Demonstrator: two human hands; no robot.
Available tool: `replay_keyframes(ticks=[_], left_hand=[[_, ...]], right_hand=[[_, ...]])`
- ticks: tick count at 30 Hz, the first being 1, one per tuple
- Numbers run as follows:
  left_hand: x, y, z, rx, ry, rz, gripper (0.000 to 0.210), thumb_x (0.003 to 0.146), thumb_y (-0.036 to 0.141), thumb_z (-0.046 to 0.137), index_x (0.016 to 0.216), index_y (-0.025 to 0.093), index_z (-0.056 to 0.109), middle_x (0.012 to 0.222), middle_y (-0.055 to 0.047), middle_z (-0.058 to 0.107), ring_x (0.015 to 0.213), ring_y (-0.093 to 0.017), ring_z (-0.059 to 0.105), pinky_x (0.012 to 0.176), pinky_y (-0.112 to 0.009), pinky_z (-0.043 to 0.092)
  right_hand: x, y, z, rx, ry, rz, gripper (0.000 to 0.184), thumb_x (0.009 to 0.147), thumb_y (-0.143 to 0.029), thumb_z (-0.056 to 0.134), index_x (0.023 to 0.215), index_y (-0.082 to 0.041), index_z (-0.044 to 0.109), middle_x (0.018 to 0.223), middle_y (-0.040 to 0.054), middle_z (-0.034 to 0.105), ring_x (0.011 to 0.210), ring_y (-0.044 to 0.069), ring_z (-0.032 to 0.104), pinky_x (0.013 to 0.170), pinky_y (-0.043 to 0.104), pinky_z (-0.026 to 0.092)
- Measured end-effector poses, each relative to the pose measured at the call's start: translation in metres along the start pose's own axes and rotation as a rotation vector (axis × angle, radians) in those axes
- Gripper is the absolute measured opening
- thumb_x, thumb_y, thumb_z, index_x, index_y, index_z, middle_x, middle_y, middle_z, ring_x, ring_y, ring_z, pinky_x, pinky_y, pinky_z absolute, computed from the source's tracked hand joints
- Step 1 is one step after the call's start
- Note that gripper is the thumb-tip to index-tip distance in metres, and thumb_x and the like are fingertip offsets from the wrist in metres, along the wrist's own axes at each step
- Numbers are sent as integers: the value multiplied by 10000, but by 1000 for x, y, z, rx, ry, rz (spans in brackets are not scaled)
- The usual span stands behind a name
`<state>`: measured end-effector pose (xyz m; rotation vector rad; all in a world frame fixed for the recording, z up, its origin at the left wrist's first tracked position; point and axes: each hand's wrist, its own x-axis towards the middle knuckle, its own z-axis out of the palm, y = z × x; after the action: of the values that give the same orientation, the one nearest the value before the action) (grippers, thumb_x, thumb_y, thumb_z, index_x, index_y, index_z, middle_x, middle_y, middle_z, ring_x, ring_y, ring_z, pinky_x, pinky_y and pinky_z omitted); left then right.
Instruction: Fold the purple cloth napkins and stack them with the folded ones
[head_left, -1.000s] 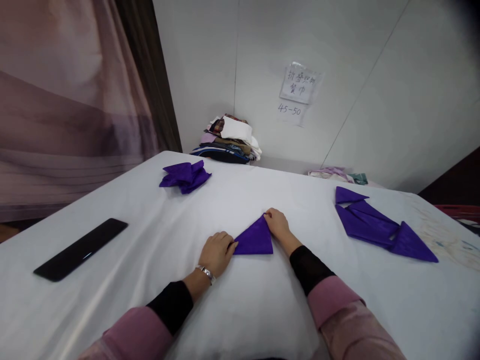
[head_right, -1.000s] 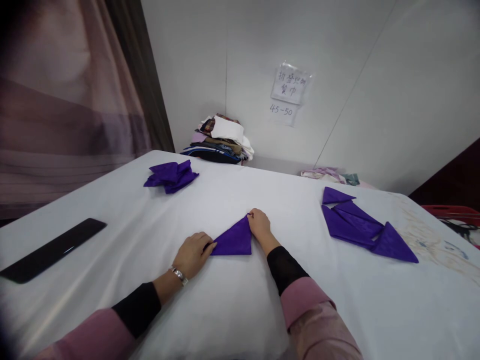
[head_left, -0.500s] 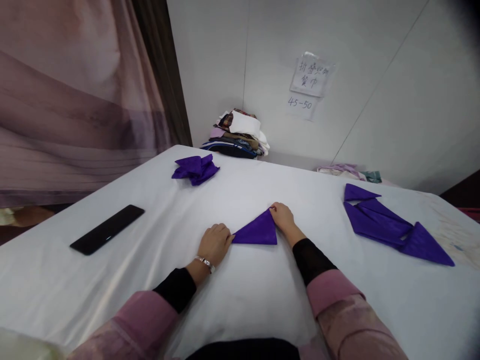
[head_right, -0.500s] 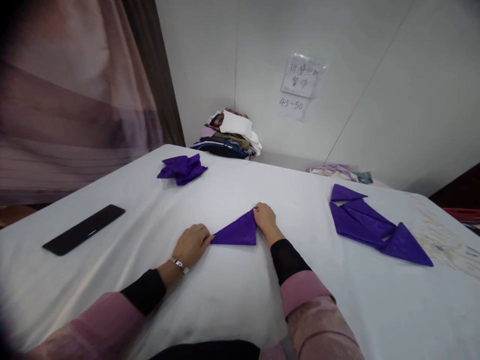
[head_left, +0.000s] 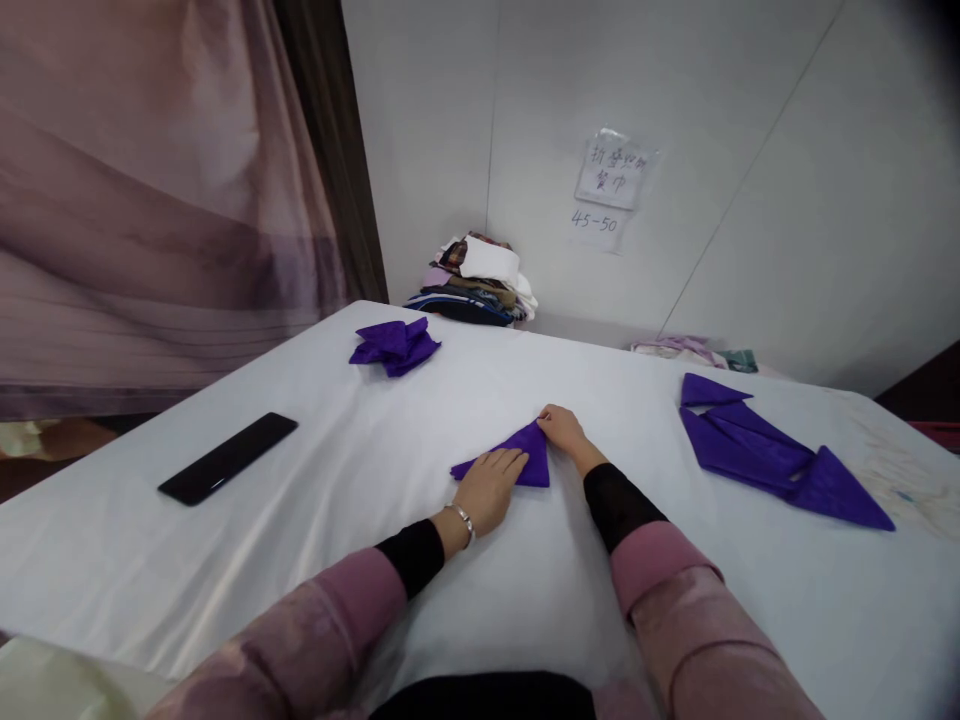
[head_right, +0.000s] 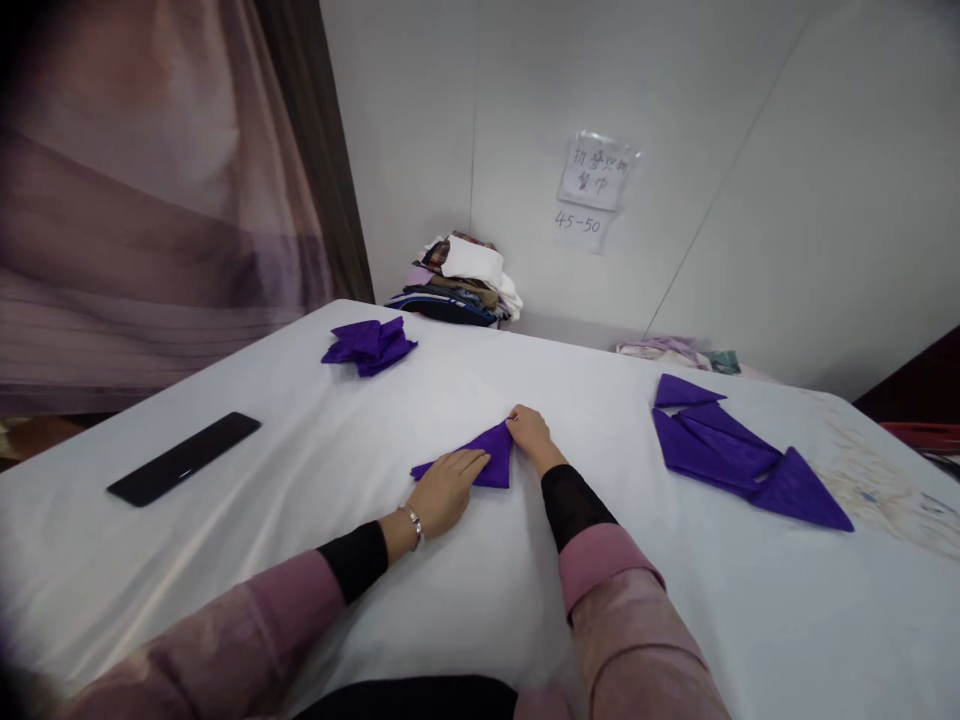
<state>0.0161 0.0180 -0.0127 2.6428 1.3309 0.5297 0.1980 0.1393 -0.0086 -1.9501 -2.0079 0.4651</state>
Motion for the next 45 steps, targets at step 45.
replay_keyframes(ticks=[45], left_hand=[[-61,-71,-36,-451,125,-275,317,755,297,614,1066,236,604,1061,-27,630,991,-179,564,913,-336,438]], right_hand=[[-111,37,-8,113,-19,-135,202,784,-408,513,847,-242,609,721,-13,615,644,157,548,572,267,380]])
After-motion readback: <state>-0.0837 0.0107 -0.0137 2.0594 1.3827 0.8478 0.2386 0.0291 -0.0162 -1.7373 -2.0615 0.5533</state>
